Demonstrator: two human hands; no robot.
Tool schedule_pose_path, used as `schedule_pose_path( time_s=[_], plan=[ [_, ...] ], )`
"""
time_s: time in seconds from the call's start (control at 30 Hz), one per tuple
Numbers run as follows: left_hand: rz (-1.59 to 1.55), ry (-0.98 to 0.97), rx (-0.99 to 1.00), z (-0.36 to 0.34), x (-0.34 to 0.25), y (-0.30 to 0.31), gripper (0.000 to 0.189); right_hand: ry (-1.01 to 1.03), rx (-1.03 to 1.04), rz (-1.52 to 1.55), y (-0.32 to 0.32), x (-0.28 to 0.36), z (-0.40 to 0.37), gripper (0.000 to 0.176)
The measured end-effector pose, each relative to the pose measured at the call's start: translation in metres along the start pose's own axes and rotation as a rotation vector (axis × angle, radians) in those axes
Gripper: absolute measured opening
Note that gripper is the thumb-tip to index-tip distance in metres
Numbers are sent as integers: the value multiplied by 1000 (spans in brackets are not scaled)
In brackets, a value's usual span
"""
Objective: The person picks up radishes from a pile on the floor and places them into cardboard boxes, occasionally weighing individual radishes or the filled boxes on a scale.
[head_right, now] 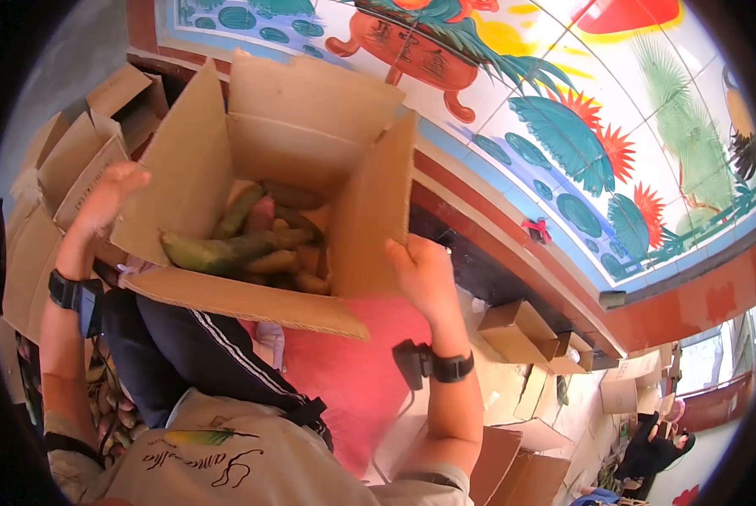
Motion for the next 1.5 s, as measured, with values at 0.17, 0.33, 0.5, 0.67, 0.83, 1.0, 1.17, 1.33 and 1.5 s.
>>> schedule_pose_path(
  time_s=[0.17, 0.33, 0.5, 0.67, 0.83, 1.0, 1.17, 1.33, 1.5],
  plan=[
    [106, -91, 281, -21, 14, -98, 27, 36, -134, -240, 59, -51, -23, 28],
    [284, -64, 475, -53, 80, -198, 26, -88, -44, -607, 93, -108, -36, 29],
    [54, 120, 1051, -125, 58, -249, 26, -161, 115, -943, 98, -225, -78, 28],
    [116, -79, 631, -64, 45, -177, 24, -157, -40, -1020, 125, -243, -66, 28],
    [84, -18, 220, -43, 91, -56, 24, -217, -22, -1039, 136, -251, -35, 26],
    [352, -108, -80, -53, 144, 56, 18, -158, -26, -1157, 122, -246, -2, 21],
    [423, -76, -291, -87, 170, 95, 14, -56, -116, -1230, 103, -213, 45, 17],
    [614, -346, -470, -114, 154, 95, 14, 59, -111, -760, 12, -58, 90, 26],
    [717, -339, -572, -127, 162, 104, 30, 357, -21, -436, -102, 65, 110, 26]
  ],
)
Point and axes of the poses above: each hand's wrist, its own z-axis towards the middle knuckle, its own y-axis out of the back of the hand, x = y × z, the point moved 10 cm from there along z, towards the middle knuckle, and after that the axes turned 10 degrees about -x, right-handed, at the moved point
